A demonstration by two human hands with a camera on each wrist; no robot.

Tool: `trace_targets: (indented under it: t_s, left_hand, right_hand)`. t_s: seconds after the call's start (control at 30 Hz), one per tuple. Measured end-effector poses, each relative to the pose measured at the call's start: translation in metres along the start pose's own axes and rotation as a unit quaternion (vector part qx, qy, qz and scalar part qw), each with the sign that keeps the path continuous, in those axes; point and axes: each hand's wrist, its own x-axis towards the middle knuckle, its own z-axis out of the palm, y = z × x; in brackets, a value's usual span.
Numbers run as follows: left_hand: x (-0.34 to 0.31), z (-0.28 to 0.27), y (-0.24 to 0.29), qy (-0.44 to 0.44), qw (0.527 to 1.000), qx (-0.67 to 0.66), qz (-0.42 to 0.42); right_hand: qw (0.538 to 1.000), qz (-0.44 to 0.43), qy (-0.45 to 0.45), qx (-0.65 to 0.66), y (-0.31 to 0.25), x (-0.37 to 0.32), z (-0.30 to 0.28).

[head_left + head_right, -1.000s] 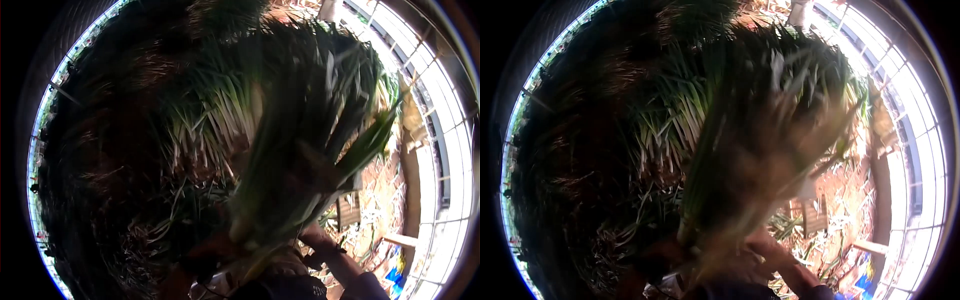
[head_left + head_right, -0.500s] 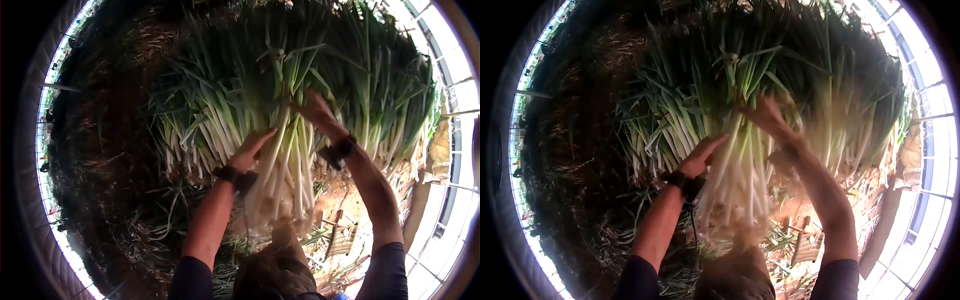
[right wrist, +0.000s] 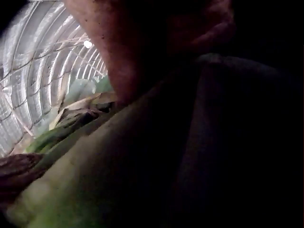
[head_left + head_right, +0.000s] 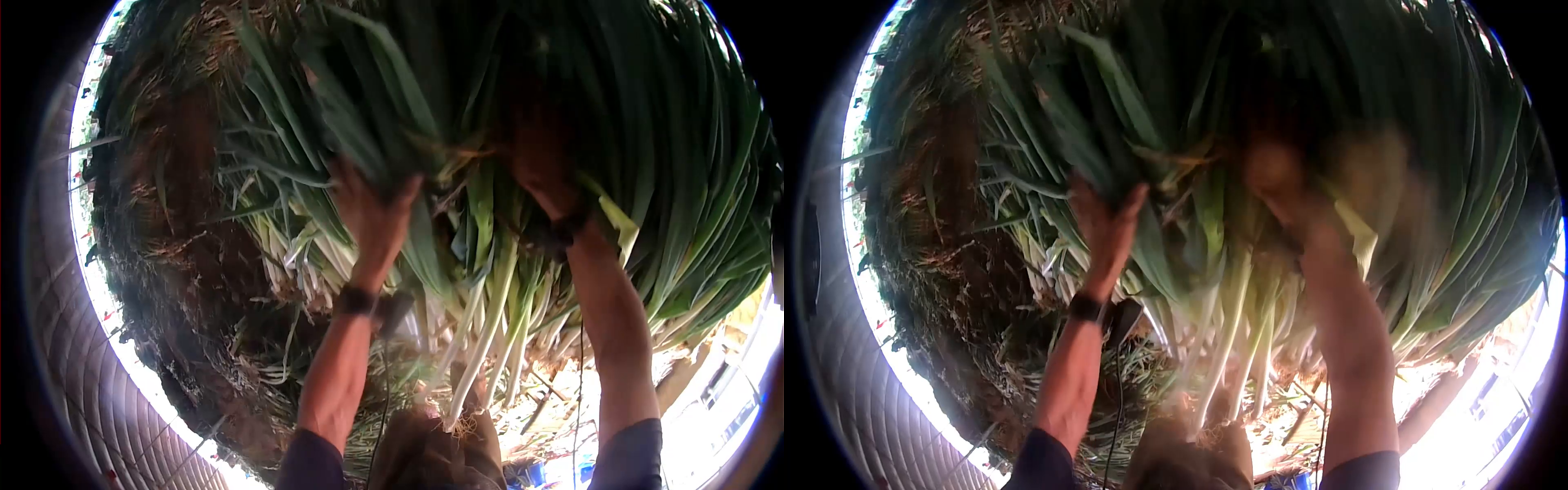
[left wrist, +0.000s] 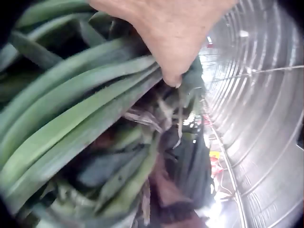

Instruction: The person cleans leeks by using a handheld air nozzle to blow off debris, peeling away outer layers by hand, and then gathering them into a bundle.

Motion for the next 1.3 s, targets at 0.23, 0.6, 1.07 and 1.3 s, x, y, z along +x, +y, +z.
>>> trace_targets:
  t_s: [0.23,0.6,1.07,1.3]
  left_hand:
    - [0.086,0.044,0.002,-0.17,0.985,0.03,0.004]
    - [0.093,0.049,-0.009,-0.22,0.974,-0.024,0.043]
    - [0.096,0.104,-0.062,-0.042,0.971,0.133,0.193]
    - [0.099,0.099,-0.042,-0.018,0.918,0.194,0.345]
  right_hand:
    - [0.986,0.103,-0.124,0.033,-0.023,0.029,-0.011]
    - [0.988,0.121,-0.093,-0.033,-0.024,0.015,-0.009]
    - [0.973,0.189,-0.131,-0.02,-0.113,-0.093,-0.08]
    - [0.921,0.303,-0.243,0.01,-0.099,-0.067,-0.015]
